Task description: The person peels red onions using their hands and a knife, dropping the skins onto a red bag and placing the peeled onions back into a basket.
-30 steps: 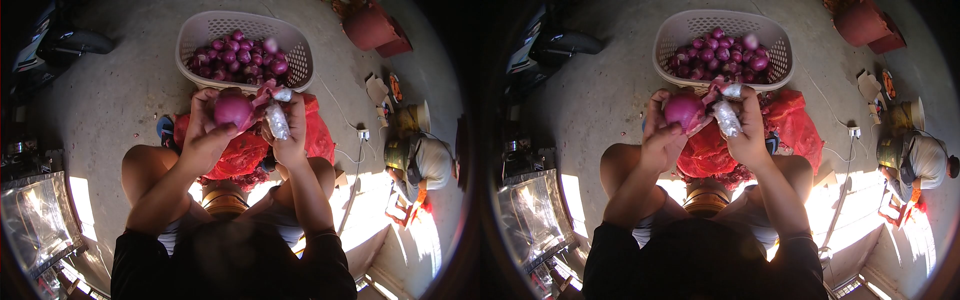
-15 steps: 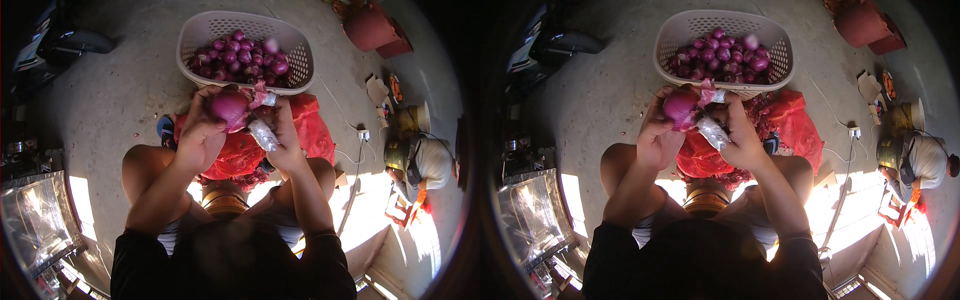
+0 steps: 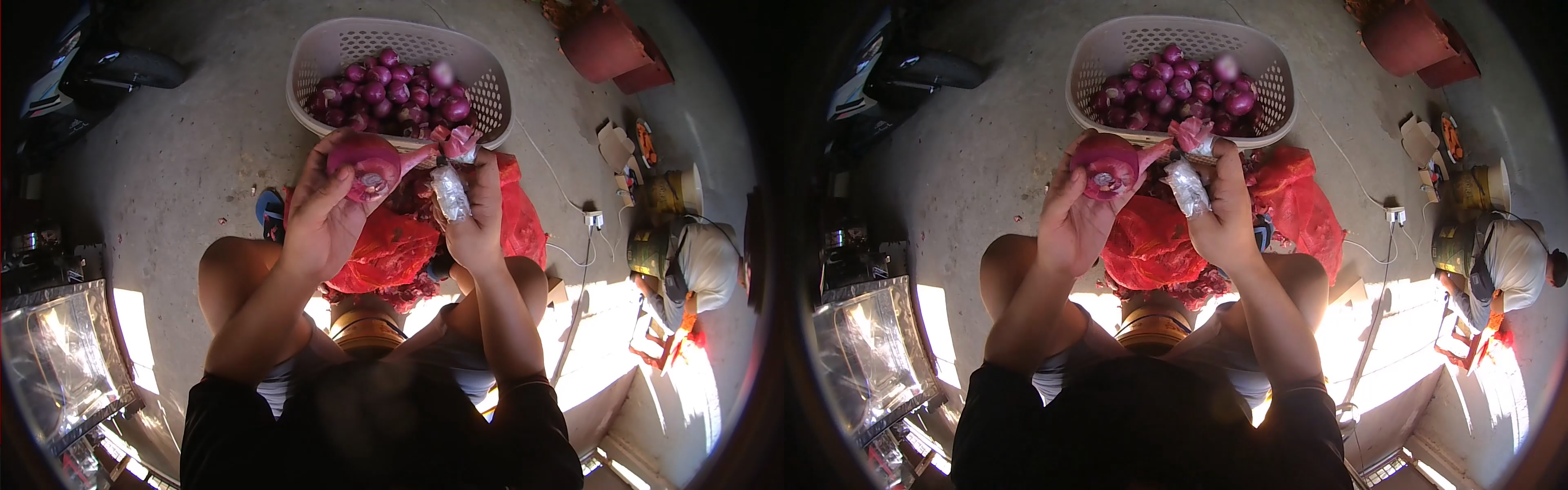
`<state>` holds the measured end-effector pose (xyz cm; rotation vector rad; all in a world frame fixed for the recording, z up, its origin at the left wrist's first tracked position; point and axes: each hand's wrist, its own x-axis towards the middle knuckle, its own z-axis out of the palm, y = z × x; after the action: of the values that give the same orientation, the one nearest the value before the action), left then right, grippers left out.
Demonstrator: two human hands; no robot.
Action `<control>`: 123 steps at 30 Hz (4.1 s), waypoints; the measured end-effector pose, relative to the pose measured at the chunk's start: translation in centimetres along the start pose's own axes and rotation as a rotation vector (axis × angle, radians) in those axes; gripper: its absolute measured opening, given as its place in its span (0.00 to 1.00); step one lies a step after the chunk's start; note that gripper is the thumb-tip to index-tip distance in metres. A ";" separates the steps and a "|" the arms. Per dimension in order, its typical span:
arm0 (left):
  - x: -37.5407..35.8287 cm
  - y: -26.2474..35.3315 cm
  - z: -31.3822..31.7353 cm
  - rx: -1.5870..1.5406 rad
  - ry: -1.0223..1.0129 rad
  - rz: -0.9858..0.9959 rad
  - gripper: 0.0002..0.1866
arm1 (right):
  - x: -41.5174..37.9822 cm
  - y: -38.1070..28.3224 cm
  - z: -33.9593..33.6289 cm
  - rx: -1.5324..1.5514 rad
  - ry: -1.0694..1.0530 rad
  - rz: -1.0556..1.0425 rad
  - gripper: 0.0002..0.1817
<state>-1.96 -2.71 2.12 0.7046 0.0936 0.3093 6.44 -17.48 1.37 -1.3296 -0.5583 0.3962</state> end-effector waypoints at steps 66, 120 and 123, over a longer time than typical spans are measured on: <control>-0.7 -0.3 -0.5 -0.129 -0.039 -0.379 0.30 | -0.8 0.6 -0.3 -0.206 -0.398 -0.057 0.25; -0.8 -0.4 -0.5 -0.025 0.084 -0.383 0.26 | -0.6 1.5 0.2 -0.174 -0.225 -0.220 0.20; -1.0 0.2 0.4 0.007 0.114 -0.359 0.25 | -0.2 0.9 -0.2 0.014 -0.142 -0.100 0.20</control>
<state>-2.85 -3.16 2.53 0.6628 0.3251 0.0048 6.48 -17.55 0.41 -1.2613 -0.7365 0.4135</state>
